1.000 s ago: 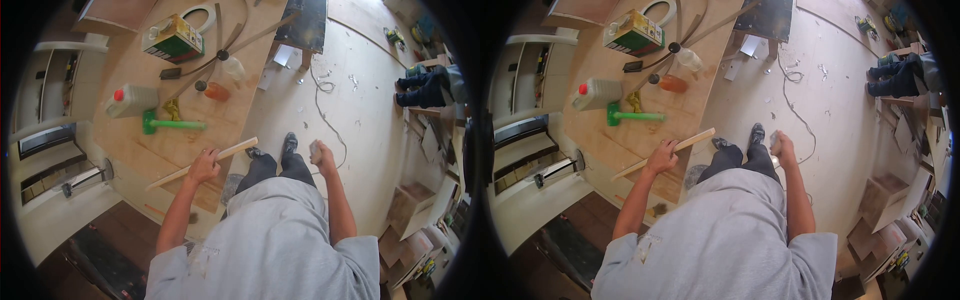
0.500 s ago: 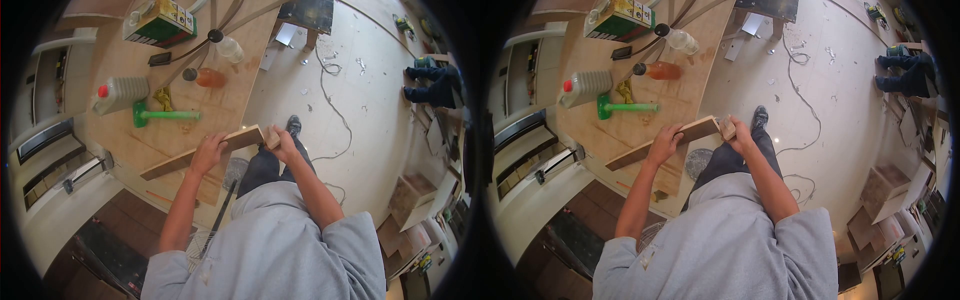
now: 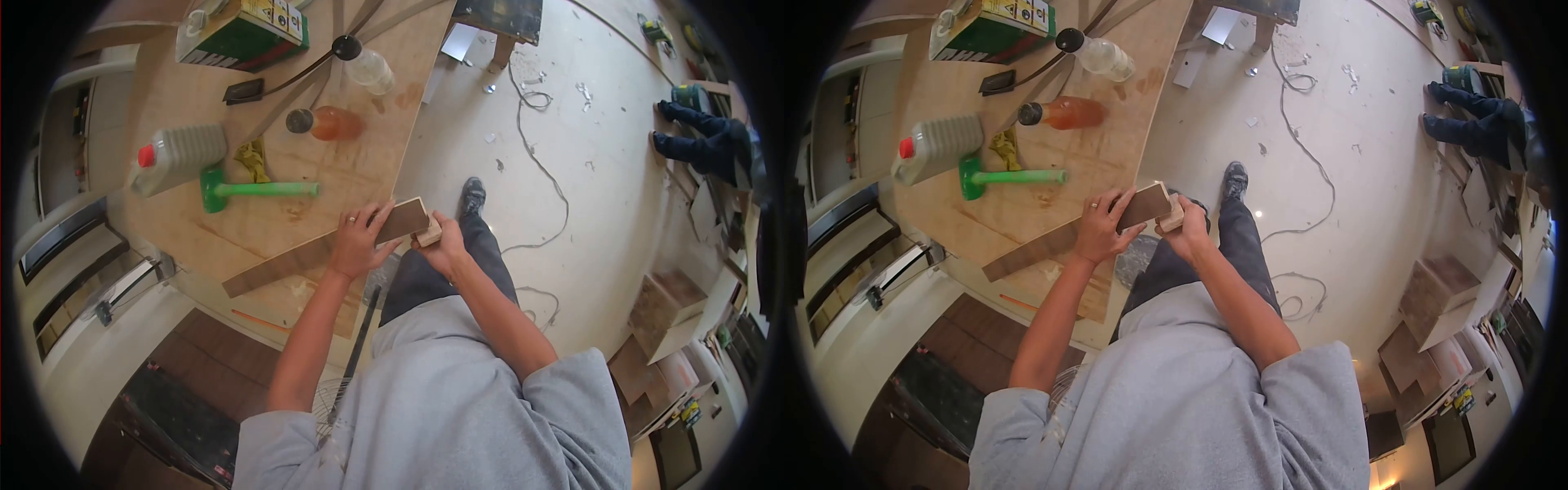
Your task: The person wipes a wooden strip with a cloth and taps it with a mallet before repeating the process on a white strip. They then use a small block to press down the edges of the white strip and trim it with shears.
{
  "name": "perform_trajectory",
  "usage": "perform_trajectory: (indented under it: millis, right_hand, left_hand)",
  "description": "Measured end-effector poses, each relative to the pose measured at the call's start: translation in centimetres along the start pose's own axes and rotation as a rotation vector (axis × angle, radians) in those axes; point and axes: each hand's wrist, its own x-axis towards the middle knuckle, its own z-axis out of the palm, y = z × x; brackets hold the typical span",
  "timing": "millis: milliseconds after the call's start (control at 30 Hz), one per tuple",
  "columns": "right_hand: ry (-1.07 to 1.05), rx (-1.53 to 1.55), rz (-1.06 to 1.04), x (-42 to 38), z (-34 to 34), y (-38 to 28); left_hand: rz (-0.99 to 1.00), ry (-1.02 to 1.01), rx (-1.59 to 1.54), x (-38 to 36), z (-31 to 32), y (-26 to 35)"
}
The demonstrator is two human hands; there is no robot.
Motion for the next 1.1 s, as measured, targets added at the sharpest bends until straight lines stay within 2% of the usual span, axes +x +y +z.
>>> perform_trajectory:
  millis: [133,233,500,1100]
  right_hand:
    - [0.148,-0.057,-0.067,-1.5,2.1,0.0]
    - [0.08,-0.107,-0.118,-2.4,2.6,0.4]
    - [0.15,-0.045,-0.15,-4.2,3.8,1.1]
    - [0.164,0.056,-0.155,-3.6,3.5,1.4]
  left_hand:
    - [0.02,0.019,0.026,0.0,0.9,-0.8]
    - [0.025,0.03,0.027,-0.1,1.1,-0.9]
    - [0.019,0.004,0.012,0.0,0.7,-0.9]
    - [0.035,0.004,-0.05,0.2,0.2,-1.2]
